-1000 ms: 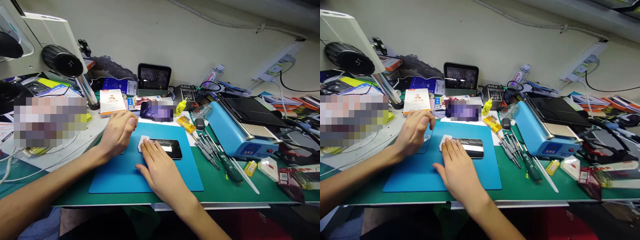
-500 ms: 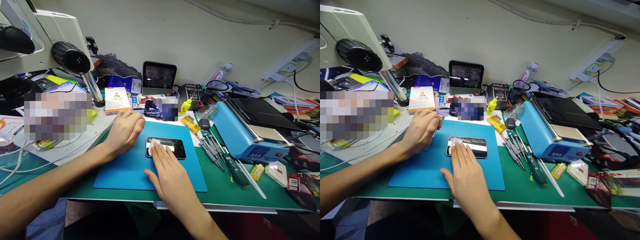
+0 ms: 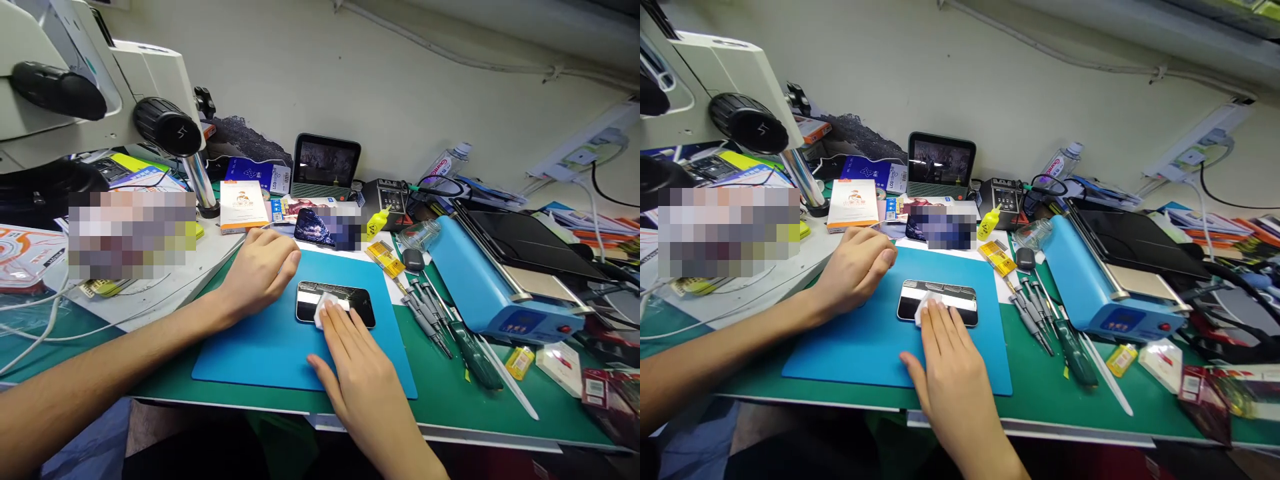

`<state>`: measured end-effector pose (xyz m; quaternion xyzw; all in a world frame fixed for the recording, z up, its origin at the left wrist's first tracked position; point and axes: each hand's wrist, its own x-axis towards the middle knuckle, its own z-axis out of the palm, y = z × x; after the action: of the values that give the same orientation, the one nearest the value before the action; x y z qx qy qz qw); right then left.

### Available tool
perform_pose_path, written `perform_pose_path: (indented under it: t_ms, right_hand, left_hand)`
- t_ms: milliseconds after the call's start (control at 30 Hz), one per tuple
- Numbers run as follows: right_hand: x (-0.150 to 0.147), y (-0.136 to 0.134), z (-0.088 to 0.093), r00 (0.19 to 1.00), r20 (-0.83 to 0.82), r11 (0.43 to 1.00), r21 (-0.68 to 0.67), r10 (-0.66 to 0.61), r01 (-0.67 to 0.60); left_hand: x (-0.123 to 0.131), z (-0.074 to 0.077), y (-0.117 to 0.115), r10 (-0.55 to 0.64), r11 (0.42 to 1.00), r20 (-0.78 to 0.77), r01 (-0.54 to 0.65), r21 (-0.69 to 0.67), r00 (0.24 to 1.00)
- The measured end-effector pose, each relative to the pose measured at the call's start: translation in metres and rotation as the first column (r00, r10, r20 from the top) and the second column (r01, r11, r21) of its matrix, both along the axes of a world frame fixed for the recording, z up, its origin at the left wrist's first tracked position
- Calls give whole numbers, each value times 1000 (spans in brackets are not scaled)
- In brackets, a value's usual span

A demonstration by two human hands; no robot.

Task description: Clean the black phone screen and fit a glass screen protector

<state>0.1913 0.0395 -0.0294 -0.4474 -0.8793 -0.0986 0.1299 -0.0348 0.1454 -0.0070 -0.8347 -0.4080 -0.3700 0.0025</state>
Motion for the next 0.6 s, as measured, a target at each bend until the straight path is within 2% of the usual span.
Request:
perform_pose_path:
  t_ms: [100,300,500,600]
  right_hand:
    - [5,-5,-1,1000,20,1000,5,13,-14]
    - [0,28,-3,998,-28,998,-34,-57,56]
    - [16,-9,0,1000,-8,1000,-14,2,-2]
    - [15,-5,0,999,-28,999,-27,-19,18]
  left_hand:
    - [-1,-1,1,2,1000,-18,-2,20,1000]
    - [1,-4,0,2,999,-71,1,45,997]
    - [2,-5,0,29,996,-115,-18,90,993]
    - [2,-7,-1,33,995,-148,-19,95,988]
